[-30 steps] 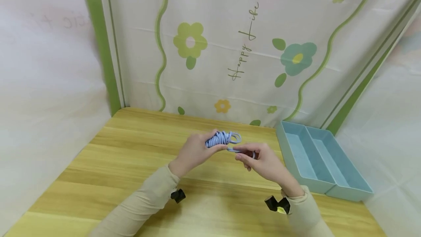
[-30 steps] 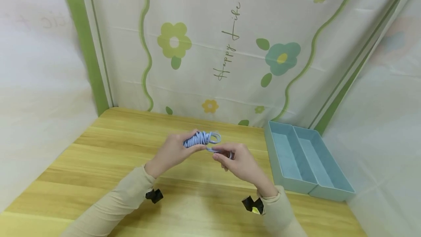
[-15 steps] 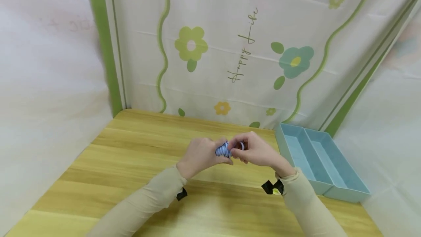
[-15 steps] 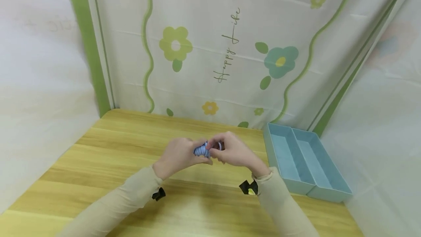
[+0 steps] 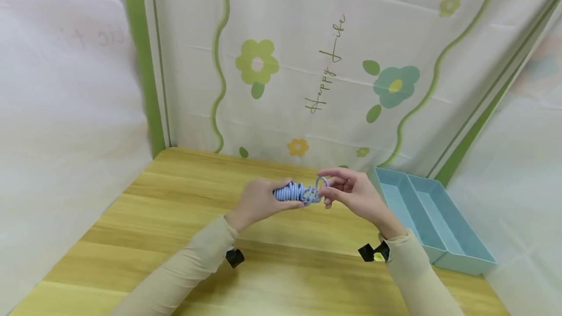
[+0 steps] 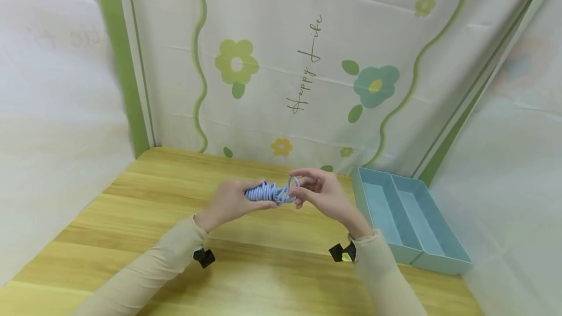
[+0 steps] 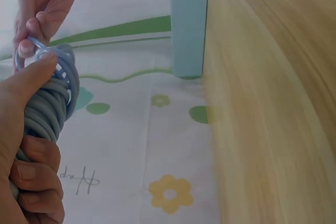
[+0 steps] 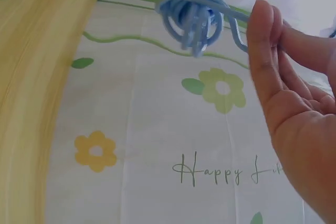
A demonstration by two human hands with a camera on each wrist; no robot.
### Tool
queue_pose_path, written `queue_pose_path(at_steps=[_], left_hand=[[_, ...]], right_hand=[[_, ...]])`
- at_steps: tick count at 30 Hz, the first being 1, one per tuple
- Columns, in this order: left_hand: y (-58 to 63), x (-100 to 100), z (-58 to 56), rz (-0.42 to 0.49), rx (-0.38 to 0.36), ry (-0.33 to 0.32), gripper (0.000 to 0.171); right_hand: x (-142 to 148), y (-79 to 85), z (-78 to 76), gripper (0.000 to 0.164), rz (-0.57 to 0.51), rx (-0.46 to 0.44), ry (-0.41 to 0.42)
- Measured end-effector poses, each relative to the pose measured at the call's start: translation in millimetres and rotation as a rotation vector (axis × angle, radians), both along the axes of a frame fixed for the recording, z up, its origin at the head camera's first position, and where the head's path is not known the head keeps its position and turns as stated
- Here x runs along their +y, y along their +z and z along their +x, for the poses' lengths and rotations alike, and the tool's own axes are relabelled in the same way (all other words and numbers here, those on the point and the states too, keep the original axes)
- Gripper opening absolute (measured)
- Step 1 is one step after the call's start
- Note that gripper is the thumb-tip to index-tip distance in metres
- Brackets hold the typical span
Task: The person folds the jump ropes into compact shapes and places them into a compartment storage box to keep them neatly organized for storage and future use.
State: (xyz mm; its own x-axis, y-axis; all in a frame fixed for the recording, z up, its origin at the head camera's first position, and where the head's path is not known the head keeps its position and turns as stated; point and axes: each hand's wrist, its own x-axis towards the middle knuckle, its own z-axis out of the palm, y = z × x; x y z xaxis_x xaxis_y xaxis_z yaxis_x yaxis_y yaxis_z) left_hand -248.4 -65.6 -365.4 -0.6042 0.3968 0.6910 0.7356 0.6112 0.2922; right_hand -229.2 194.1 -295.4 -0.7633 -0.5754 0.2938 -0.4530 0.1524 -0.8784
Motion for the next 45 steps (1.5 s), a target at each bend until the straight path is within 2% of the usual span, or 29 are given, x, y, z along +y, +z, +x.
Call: queue_pose_path(at_steps=[3,10,15,18,22,30,36,45], left_hand=[[1.3,-3.3,0.1,0.094,-0.024,0.033,0.054],[2.9,-5.9,0.2,0.317,-0.091,0.064,0.051],[5.1,-6.9,0.2,0.398,-0.049,0.041,0.044],[5.7,-6.5,2.8,0.414,-0.047,0.01,0.043],[5.9,-4.0,7.1,0.423,-0.056,-0.021,0.042],[10.6,3.6,9.0,0.393,0.001,-0.055,0.041],[8.5,3.8,9.9,0.343,0.02,-0.042,0.041],[3.6,2.5,6.2,0.306,0.025,-0.126,0.044]], right_hand=[[5.1,-3.5,4.9,0.042,-0.089,-0.035,-0.018],[3.4,-23.6,3.7,0.038,-0.148,-0.116,-0.067],[-1.0,-38.7,-0.4,0.03,-0.168,-0.04,-0.064],[-1.0,-44.5,-2.7,0.032,-0.174,0.013,-0.055],[-2.8,-50.6,-5.0,0.034,-0.181,0.011,-0.013],[-9.3,-50.3,-2.6,0.024,-0.198,-0.006,-0.215],[-9.9,-54.9,-3.5,0.019,-0.203,-0.007,-0.19],[-8.2,-57.6,-6.2,0.021,-0.198,-0.023,-0.156]])
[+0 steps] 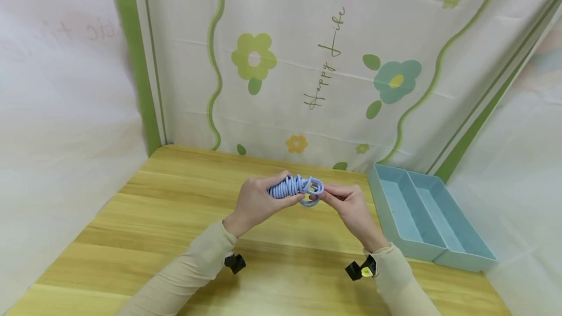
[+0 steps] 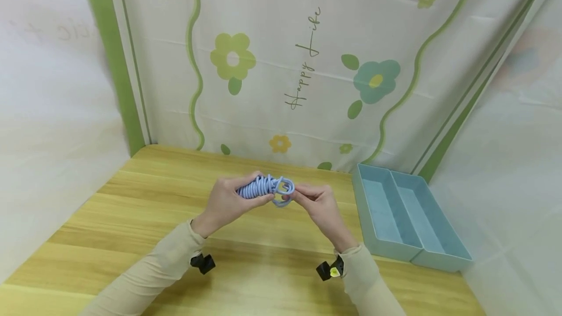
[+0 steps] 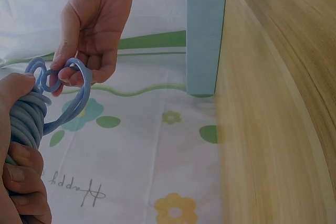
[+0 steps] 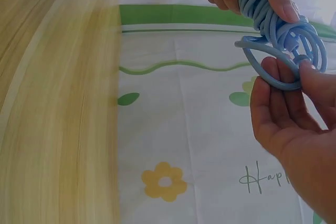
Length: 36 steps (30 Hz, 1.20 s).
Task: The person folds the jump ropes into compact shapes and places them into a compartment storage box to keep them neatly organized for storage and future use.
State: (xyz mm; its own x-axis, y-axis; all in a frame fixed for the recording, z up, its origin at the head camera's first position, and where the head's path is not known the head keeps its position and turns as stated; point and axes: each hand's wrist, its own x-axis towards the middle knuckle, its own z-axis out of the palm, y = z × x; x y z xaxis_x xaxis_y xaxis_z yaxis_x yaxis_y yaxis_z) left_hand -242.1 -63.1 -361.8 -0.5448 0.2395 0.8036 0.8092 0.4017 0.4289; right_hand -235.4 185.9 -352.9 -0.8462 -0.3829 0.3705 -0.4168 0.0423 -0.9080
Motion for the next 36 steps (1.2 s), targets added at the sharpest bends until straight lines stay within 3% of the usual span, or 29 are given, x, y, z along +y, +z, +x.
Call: queue_pose_path(at_steps=[7,15,21,25,29,36], left_hand=[[0.7,1.6,0.8,-0.034,-0.02,0.023,0.045],[-7.4,4.6,-0.6,-0.16,-0.01,0.058,0.049],[-11.1,5.5,0.2,-0.203,-0.046,0.093,0.051],[-11.2,5.6,0.5,-0.217,-0.073,0.124,0.053],[-12.6,5.7,-0.7,-0.236,-0.089,0.151,0.051],[-12.2,6.6,-0.9,-0.258,-0.066,0.156,0.05]], right_hand=[[1.7,-0.6,2.1,0.026,-0.001,-0.011,0.04],[2.9,-3.5,5.3,0.04,0.018,-0.052,0.024],[2.4,-3.9,6.7,0.032,0.077,0.005,0.06],[1.3,-1.1,8.6,0.034,0.078,-0.04,0.082],[-2.7,0.9,10.4,0.034,0.097,-0.085,0.042],[-8.3,3.6,12.3,0.023,0.188,-0.073,-0.055]])
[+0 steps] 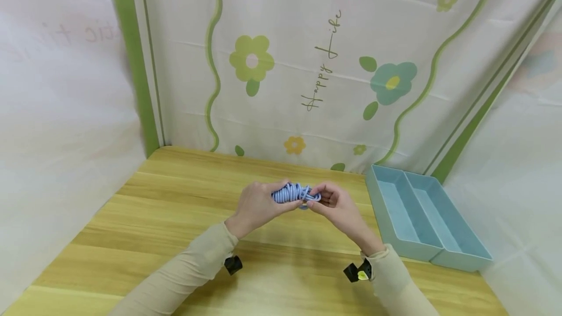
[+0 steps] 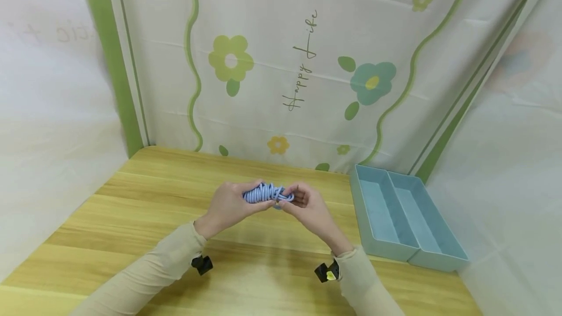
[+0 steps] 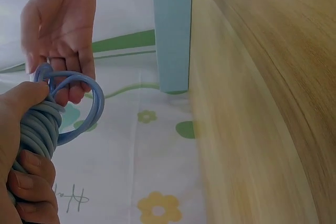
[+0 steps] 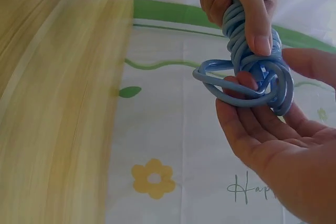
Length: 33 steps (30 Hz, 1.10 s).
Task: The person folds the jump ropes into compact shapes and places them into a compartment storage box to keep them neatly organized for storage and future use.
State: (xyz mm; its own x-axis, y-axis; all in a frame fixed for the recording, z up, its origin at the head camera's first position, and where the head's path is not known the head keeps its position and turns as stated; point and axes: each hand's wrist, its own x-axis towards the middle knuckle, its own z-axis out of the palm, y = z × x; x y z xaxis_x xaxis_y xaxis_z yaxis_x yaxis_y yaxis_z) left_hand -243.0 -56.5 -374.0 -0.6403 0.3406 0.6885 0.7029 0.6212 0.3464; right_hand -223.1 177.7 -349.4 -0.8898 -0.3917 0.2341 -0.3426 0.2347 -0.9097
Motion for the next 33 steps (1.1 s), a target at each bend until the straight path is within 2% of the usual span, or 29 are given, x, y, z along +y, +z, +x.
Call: queue_pose_path(at_steps=[6,13,16,22,28,33], left_hand=[[-0.3,-0.5,1.8,-0.028,0.05,0.003,0.055],[-0.4,1.2,1.8,-0.026,0.052,0.012,0.055],[0.7,1.9,2.1,-0.021,0.029,0.017,0.053],[1.8,1.5,2.6,-0.029,-0.008,0.031,0.054],[-1.7,-4.4,-0.9,-0.076,-0.061,0.098,0.056],[-0.6,-9.7,-5.7,-0.084,-0.099,0.146,0.054]], right_hand=[[-2.5,1.9,1.3,0.021,0.04,-0.045,-0.046],[-3.9,-3.0,1.7,0.026,-0.144,-0.114,-0.08],[-4.6,-4.8,1.5,0.028,-0.217,-0.127,-0.099],[-6.7,-4.2,3.4,0.035,-0.341,-0.158,-0.077],[-0.9,0.7,0.9,0.019,-0.354,-0.137,-0.115],[7.0,3.9,1.0,0.024,-0.315,-0.214,-0.114]])
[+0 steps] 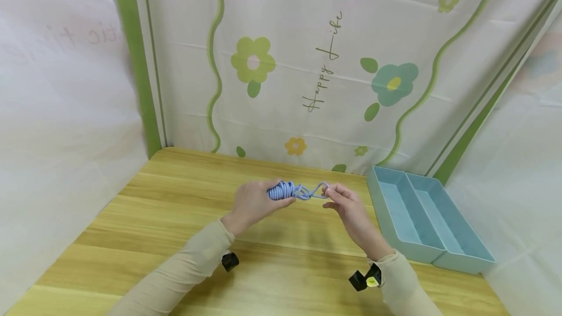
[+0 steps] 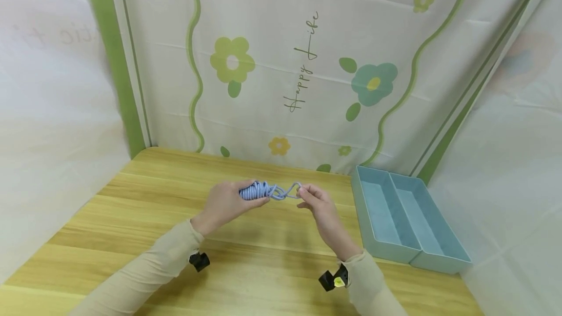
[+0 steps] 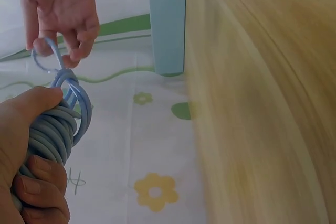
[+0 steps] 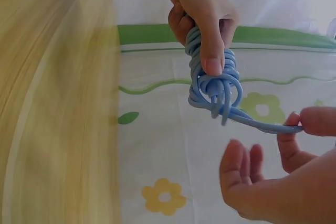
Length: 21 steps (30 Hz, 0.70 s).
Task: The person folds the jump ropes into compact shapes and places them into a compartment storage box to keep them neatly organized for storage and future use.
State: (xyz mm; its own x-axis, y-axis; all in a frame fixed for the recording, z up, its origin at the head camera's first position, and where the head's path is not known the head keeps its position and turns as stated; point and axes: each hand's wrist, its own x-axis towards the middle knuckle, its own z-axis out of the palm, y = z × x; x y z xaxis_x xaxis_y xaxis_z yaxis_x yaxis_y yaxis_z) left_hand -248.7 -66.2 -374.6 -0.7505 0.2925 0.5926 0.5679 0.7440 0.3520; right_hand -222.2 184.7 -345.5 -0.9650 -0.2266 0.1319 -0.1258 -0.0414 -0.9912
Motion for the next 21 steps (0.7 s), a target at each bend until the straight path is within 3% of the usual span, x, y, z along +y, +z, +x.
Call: queue_pose_path(at_steps=[6,10,13,16,19,21], left_hand=[[2.5,-5.0,-4.1,0.054,-0.048,0.057,0.056],[2.7,-7.7,-6.4,0.123,-0.079,0.09,0.058],[2.6,-8.9,-9.4,0.216,-0.107,0.109,0.061],[3.9,-9.1,-14.1,0.325,-0.13,0.114,0.064],[6.1,-8.7,-19.0,0.4,-0.15,0.108,0.067],[6.7,-8.4,-21.8,0.424,-0.164,0.109,0.068]], right_hand=[[2.2,-0.5,4.1,0.044,0.187,-0.075,0.047],[-5.1,-3.1,9.9,0.048,0.253,-0.059,0.064],[-16.5,-4.6,16.3,0.047,0.328,0.046,0.095],[-29.5,-6.2,22.9,0.041,0.434,0.234,0.107],[-39.1,-7.6,27.8,0.033,0.525,0.41,0.073],[-42.0,-8.5,29.4,0.031,0.557,0.475,0.042]])
